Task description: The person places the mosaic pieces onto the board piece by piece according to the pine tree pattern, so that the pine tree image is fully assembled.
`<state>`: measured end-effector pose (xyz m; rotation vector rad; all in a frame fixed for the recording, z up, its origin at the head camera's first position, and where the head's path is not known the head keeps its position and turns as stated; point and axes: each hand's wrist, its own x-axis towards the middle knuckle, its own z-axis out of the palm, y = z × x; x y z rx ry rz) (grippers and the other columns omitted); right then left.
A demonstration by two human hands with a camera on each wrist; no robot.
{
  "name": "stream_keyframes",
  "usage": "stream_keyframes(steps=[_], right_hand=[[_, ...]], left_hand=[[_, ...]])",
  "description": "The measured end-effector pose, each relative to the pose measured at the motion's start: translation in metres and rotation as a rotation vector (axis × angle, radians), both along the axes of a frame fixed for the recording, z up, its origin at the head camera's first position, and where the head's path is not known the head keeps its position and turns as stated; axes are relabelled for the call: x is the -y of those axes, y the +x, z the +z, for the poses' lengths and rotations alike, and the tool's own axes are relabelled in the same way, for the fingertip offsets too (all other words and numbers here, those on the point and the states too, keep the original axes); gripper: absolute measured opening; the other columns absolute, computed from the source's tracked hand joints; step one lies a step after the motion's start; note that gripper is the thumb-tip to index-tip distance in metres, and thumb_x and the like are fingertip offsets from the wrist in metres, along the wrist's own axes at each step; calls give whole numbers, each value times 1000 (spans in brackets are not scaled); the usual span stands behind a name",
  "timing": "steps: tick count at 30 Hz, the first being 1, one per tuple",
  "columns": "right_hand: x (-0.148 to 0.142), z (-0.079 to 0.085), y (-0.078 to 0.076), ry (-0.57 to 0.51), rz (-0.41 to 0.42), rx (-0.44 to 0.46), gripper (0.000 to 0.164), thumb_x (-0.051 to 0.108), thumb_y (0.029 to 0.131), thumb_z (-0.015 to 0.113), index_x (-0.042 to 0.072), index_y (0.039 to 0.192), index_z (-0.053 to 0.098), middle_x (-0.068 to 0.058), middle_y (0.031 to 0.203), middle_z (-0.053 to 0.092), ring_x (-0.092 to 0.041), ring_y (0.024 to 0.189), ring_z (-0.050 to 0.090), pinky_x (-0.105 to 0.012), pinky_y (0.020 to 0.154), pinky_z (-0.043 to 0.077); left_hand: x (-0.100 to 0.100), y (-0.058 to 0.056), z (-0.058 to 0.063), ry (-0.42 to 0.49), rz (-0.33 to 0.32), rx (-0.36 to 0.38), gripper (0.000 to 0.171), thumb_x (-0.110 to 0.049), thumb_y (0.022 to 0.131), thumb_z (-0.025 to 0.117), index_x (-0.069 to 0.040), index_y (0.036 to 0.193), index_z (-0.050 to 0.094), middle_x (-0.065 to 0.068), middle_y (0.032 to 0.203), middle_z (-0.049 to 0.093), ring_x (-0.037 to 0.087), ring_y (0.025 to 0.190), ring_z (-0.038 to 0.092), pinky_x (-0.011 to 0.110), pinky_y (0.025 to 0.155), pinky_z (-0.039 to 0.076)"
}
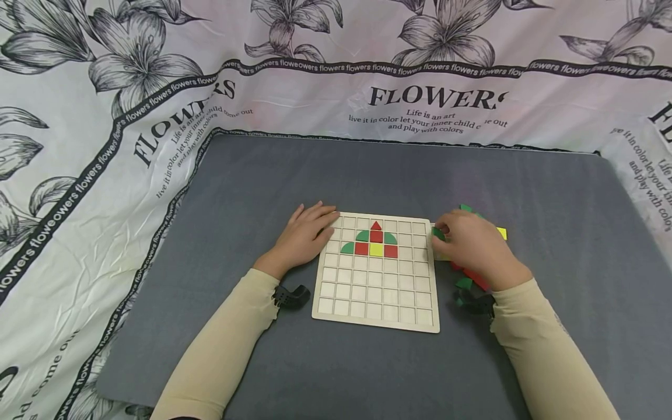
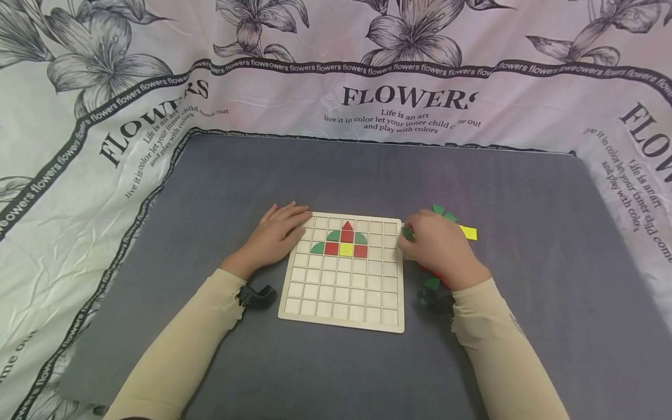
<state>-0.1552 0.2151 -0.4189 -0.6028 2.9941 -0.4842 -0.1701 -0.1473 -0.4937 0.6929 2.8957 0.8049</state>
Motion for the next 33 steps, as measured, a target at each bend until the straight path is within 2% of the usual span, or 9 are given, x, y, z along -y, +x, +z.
stream_keyframes(steps=[9,14,24,29,33], right_hand=[[23,-9,2,53,65,1,23,18,91,70,-1,102,77,-11,95,71,-21,76,63,-43,66,58],[32,-15,4,73,89,1,21,16,89,71,-1,101,77,-9,89,68,-17,68,57,-38,61,55],[41,-23,8,66,140,-25,12,16,89,74,4,93,77,-5,85,69,-17,71,59,-38,62,55],[44,-23,13,60,183,-15,16,17,89,76,4,99,79,-5,89,71,-17,74,62,-40,66,59],[46,-24,14,65,182,-5,17,18,90,76,5,101,79,-5,90,71,-16,74,61,-40,66,59]], left_hand=[[1,0,0,-8,-10,-8,48,-32,114,47,-19,159,49,2,165,43,25,161,24,51,133,4],[1,0,0,-7,-9,-9,48,-32,114,47,-19,159,50,2,165,44,25,161,24,51,133,4],[0,1,2,-6,-7,-16,47,-31,114,48,-18,159,50,3,165,44,26,160,25,51,133,4],[0,1,2,-6,-8,-15,47,-31,114,47,-17,159,50,4,165,45,26,160,26,52,133,5],[0,1,3,-5,-9,-17,47,-31,114,47,-17,159,51,4,165,45,26,160,25,52,132,5]])
